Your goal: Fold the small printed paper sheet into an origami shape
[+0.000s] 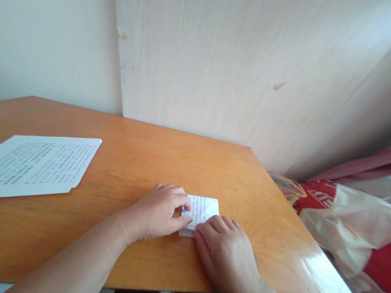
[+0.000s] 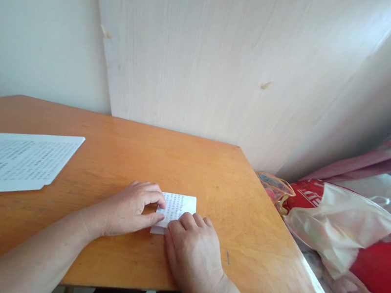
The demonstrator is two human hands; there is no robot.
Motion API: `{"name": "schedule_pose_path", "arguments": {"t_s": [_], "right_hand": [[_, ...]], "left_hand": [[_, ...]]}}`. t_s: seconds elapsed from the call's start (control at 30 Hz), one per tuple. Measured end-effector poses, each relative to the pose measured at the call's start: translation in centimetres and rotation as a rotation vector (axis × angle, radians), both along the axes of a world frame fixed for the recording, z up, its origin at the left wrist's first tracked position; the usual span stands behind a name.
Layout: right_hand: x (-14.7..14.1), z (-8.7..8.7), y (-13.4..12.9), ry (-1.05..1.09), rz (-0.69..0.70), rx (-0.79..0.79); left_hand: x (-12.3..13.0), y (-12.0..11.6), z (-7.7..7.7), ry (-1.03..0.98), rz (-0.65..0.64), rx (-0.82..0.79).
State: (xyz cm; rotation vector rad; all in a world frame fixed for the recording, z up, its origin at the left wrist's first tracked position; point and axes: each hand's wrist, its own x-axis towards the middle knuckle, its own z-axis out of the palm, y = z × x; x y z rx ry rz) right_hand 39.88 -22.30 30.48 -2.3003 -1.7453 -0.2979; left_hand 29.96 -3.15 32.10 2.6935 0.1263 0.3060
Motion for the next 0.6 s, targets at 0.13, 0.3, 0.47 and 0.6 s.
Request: {"name": "schedule_pose_path", "arguments": {"t_s": [0.13,0.3,0.47,0.6], "right_hand": [[0.2,0.2,0.1,-0.084,0.04,-0.026],[1.7,0.8,-0.6,-0.171,0.104,-0.075],[3.8,1.9,-1.6,-0.142,0.232,-0.127],[5.3,2.5,-2.0,0.089,0.315,-0.108]], "left_hand": [[-0.2,0.0,-0.1,0.03,-0.001,0.005],[-0.3,0.1,-0.2,0.056,-0.001,-0.001],[-0.4,0.1,0.3,0.095,-0.005,-0.006],[-0.5,0.3,0.5,0.094,-0.021,-0.011]]}}
